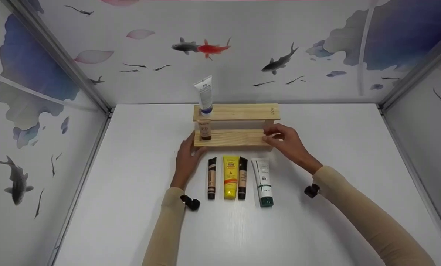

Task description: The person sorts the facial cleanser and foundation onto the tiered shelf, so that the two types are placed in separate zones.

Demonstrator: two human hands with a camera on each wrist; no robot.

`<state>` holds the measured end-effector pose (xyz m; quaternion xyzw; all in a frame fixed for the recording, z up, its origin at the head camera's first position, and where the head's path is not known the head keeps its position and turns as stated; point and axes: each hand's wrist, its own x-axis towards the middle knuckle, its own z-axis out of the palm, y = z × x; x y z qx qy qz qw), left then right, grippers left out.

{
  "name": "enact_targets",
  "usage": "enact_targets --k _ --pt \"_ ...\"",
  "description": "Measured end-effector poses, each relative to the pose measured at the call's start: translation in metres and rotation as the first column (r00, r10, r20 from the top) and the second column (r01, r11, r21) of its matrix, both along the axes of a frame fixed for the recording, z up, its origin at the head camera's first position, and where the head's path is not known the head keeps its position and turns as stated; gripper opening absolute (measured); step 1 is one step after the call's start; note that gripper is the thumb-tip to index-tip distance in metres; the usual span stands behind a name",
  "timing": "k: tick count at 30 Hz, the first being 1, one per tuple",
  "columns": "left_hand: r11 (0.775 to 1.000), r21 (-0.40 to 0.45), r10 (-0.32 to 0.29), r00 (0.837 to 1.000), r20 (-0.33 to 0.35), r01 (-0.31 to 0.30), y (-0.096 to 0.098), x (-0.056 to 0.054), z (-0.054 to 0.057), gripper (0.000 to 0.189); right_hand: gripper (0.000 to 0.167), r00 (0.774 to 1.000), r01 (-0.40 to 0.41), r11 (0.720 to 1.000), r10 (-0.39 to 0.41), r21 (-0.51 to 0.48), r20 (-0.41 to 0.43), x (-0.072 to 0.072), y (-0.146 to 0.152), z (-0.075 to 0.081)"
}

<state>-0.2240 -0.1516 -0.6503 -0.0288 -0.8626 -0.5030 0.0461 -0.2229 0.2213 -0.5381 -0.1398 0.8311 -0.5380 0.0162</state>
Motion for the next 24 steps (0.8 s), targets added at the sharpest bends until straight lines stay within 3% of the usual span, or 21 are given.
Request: enact_targets --k 9,24 --pt "1.000 0.003 -0.007 1.000 -0.017 0.007 -0.001 0.000 0.000 0.091 0.039 0.998 -0.003 0.999 0.001 0.033 0.055 0.010 0.013 -0.009" --pt "1.000 -0.018 0.005 1.000 -0.019 -0.005 0.001 0.002 0.001 0.086 0.037 0.994 -0.012 0.999 0.006 0.052 0.112 0.029 0.019 -0.027"
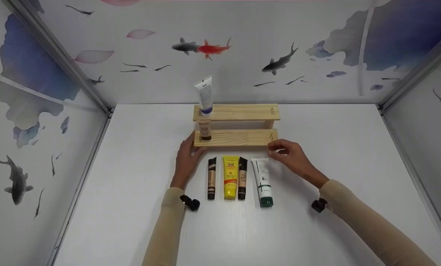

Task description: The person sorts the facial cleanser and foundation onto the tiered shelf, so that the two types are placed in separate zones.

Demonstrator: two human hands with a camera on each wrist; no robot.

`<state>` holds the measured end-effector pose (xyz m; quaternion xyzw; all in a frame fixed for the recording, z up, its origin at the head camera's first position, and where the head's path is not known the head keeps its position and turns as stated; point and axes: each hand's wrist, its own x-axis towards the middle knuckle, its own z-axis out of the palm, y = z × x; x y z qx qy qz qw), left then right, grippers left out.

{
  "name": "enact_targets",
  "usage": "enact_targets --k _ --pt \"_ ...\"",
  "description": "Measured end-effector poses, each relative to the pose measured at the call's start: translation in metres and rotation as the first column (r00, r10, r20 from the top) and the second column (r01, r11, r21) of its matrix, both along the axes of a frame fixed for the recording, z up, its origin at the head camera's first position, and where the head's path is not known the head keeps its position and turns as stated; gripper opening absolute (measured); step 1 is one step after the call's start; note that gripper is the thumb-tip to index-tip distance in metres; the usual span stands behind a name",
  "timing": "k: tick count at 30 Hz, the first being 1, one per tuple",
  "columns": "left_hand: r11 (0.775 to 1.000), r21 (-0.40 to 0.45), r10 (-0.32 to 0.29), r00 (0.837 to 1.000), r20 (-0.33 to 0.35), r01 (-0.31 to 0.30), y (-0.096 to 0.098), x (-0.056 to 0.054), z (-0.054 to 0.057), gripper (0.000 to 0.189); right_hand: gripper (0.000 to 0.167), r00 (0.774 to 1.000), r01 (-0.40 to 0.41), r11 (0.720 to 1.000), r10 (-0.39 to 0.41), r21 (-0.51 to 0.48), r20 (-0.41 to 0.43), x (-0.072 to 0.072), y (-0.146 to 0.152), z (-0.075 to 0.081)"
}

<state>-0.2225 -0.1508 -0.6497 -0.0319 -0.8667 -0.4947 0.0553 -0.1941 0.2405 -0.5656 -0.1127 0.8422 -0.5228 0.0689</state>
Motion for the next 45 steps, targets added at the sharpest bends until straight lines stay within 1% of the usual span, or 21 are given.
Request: enact_targets --k 7,15,24,30,33,38,45 --pt "1.000 0.009 0.004 1.000 0.009 -0.004 0.000 0.000 0.001 0.088 0.045 0.999 0.003 0.999 -0.005 0.044 0.050 0.010 0.001 -0.010" --pt "1.000 0.023 0.001 1.000 0.009 -0.001 0.000 0.000 -0.001 0.089 0.042 0.997 -0.004 1.000 0.002 0.030 0.073 0.018 0.005 -0.018" --pt "1.000 0.015 -0.002 1.000 0.016 0.002 0.001 -0.001 -0.001 0.091 0.038 0.995 0.001 0.998 -0.007 0.068 0.098 0.029 0.009 -0.023" --pt "1.000 0.007 -0.005 1.000 -0.013 0.005 -0.001 -0.001 -0.002 0.090 0.039 0.995 0.001 0.998 -0.008 0.068 0.103 0.038 0.007 -0.027" --pt "1.000 0.000 -0.010 1.000 -0.015 0.010 -0.001 -0.001 -0.003 0.090 0.039 0.995 0.000 0.998 -0.007 0.069 0.101 0.044 0.007 -0.029" --pt "1.000 -0.006 -0.006 1.000 0.005 0.006 -0.001 0.000 -0.002 0.090 0.040 0.994 0.005 0.997 -0.014 0.078 0.111 0.050 0.006 -0.032" --pt "1.000 0.001 0.001 1.000 0.031 -0.001 0.000 0.001 -0.001 0.089 0.040 0.993 0.021 0.996 -0.031 0.088 0.112 0.052 0.005 -0.037"
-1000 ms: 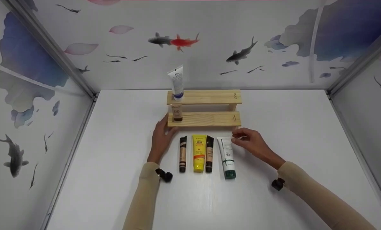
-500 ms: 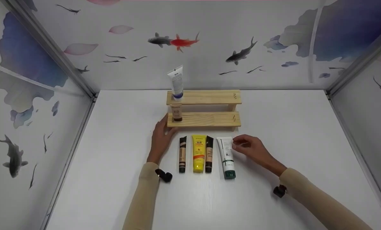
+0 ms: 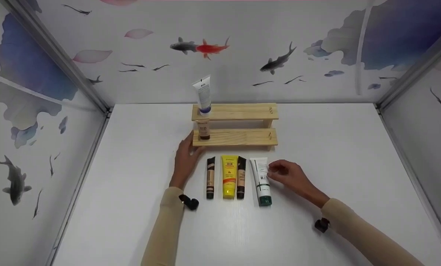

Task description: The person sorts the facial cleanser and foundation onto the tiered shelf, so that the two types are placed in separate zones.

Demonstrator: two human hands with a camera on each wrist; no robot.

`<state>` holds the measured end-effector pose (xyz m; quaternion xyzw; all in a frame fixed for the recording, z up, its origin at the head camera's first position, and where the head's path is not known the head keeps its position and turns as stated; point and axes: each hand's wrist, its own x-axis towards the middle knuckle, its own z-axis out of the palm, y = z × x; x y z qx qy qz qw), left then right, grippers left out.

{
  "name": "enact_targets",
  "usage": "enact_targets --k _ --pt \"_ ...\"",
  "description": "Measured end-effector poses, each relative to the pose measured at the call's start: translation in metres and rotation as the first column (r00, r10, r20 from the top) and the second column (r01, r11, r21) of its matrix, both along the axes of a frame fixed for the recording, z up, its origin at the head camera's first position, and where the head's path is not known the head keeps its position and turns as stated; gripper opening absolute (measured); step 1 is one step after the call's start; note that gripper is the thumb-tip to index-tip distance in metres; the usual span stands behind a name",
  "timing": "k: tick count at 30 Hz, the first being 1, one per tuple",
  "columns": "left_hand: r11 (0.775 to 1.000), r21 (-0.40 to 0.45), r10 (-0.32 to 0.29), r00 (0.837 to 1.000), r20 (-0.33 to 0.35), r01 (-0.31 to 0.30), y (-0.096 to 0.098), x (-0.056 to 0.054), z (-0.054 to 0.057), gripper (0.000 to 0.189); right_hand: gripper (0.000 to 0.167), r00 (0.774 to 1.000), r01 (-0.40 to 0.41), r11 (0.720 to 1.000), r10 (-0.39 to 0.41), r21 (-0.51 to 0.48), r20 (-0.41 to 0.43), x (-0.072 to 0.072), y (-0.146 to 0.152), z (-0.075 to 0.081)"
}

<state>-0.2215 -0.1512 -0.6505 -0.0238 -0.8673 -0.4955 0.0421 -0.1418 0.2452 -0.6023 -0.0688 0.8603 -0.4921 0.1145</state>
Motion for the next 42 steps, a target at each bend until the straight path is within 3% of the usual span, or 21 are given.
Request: enact_targets --k 18,31,42 --pt "0.999 0.033 -0.019 0.998 -0.055 0.021 -0.001 -0.001 -0.002 0.086 0.050 0.998 0.068 0.995 -0.067 0.074 -0.016 0.009 -0.015 -0.004" --pt "1.000 0.014 -0.011 1.000 -0.029 0.011 0.001 -0.002 -0.002 0.090 0.065 0.991 0.127 0.972 -0.132 0.198 0.014 0.012 -0.037 0.000" --pt "1.000 0.013 -0.019 0.999 -0.040 0.019 -0.002 -0.003 -0.003 0.089 0.058 0.990 0.105 0.961 -0.124 0.254 0.061 0.010 -0.045 0.004"
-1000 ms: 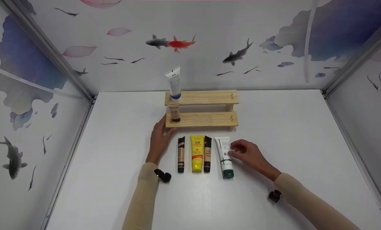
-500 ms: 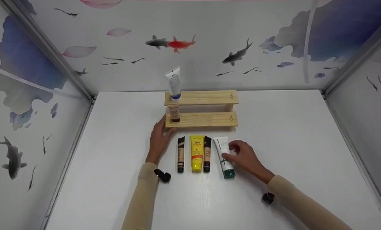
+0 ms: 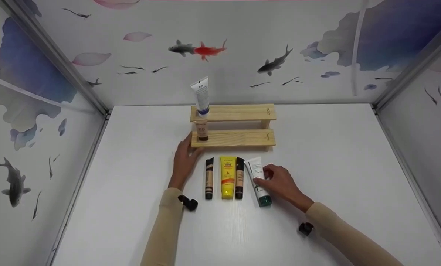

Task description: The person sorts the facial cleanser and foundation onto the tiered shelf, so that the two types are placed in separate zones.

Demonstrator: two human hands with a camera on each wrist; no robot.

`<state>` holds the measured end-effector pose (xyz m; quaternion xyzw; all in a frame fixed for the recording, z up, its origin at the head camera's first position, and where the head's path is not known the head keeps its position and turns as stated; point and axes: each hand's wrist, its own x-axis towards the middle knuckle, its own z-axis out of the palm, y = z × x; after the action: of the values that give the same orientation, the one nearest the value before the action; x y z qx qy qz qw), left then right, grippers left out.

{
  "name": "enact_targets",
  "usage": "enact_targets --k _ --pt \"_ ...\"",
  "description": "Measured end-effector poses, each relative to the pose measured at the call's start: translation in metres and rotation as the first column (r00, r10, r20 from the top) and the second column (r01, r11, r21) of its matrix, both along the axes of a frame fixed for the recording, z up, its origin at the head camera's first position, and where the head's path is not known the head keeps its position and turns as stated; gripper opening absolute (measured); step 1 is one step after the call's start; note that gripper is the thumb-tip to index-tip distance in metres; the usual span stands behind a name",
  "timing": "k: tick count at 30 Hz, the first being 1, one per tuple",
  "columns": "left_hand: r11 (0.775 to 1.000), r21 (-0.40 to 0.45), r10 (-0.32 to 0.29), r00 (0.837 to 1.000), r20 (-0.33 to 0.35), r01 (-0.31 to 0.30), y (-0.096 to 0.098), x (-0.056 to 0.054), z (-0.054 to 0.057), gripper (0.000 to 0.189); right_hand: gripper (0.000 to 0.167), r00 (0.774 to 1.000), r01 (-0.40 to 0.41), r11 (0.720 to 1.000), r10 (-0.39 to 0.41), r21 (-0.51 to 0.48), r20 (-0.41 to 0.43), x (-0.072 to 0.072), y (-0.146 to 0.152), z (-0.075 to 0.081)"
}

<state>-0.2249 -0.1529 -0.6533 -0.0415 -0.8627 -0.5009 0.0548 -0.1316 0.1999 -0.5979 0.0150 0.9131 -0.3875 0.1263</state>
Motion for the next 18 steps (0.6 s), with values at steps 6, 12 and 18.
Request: enact_targets --k 6,12,18 --pt "1.000 -0.005 0.009 1.000 0.002 -0.009 -0.001 0.000 0.000 0.088 0.054 0.999 -0.015 0.999 0.014 0.033 0.030 -0.002 -0.003 0.005" --pt "1.000 -0.014 0.015 1.000 0.017 -0.014 0.001 0.002 0.002 0.086 0.051 0.998 -0.003 1.000 0.003 0.007 0.067 -0.006 -0.001 0.009" --pt "1.000 -0.003 0.025 0.999 0.041 -0.024 0.003 0.004 0.002 0.086 0.050 0.994 0.011 0.999 -0.007 -0.039 0.109 -0.007 0.004 0.013"
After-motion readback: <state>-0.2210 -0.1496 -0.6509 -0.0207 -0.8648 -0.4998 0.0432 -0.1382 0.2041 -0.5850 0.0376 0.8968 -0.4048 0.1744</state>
